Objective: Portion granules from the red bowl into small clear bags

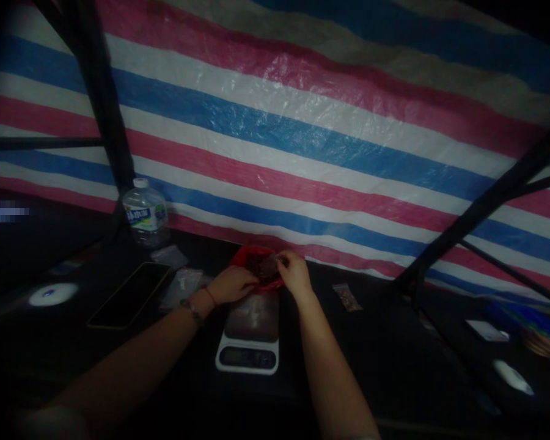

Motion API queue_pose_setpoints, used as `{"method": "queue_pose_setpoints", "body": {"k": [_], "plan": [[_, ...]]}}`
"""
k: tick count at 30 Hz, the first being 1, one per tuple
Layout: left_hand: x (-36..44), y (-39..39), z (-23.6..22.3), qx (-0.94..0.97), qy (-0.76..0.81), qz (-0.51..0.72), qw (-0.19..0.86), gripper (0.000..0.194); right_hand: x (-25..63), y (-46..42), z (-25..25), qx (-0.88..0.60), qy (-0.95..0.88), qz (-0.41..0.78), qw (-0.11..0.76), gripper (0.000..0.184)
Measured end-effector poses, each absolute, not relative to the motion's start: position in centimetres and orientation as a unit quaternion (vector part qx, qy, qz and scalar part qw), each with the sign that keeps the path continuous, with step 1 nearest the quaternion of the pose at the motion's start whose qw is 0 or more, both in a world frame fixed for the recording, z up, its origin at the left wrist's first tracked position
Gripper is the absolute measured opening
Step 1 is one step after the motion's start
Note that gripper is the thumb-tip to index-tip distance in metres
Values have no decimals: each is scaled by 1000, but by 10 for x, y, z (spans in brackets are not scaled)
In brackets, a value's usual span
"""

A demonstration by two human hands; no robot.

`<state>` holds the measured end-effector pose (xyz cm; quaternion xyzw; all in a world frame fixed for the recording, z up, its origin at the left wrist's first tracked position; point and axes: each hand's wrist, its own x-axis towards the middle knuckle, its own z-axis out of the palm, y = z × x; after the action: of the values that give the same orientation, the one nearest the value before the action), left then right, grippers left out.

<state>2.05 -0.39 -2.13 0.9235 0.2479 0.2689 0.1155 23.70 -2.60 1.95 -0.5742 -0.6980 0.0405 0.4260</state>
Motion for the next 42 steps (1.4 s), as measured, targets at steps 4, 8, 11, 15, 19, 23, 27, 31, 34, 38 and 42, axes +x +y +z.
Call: {"method": "queue_pose_setpoints", "body": {"k": [4, 8, 11, 15, 19, 23, 27, 31, 34, 38, 42], "plan": [[23, -2, -25, 921, 244, 284, 109, 22, 232, -26, 29, -544, -747, 0, 381, 21], [23, -5, -22, 922, 243, 286, 95, 23, 233, -28, 36, -539, -776, -30, 326, 24], [22, -6, -21, 923, 236, 288, 101, 22, 235, -32, 40, -551, -777, -68, 298, 24], [21, -7, -20, 923, 231, 290, 102, 20, 233, -40, 46, -557, -775, -108, 279, 23], [20, -9, -17, 925, 235, 285, 90, 20, 233, -44, 47, -560, -770, -105, 288, 20], [20, -8, -16, 899, 299, 311, 70, 28, 240, -41, 41, -568, -736, -30, 365, 15], [19, -7, -16, 866, 348, 353, 67, 33, 244, -37, 24, -567, -639, 91, 512, 20], [18, -8, -17, 851, 341, 390, 85, 36, 234, -37, 2, -537, -551, 197, 608, 24], [19, -7, -24, 839, 333, 419, 94, 43, 223, -43, -12, -513, -522, 250, 634, 24], [21, -6, -33, 808, 323, 482, 104, 37, 215, -50, -24, -490, -519, 299, 633, 26], [25, -12, -29, 770, 297, 540, 165, 31, 218, -53, -31, -493, -539, 297, 615, 23]]}}
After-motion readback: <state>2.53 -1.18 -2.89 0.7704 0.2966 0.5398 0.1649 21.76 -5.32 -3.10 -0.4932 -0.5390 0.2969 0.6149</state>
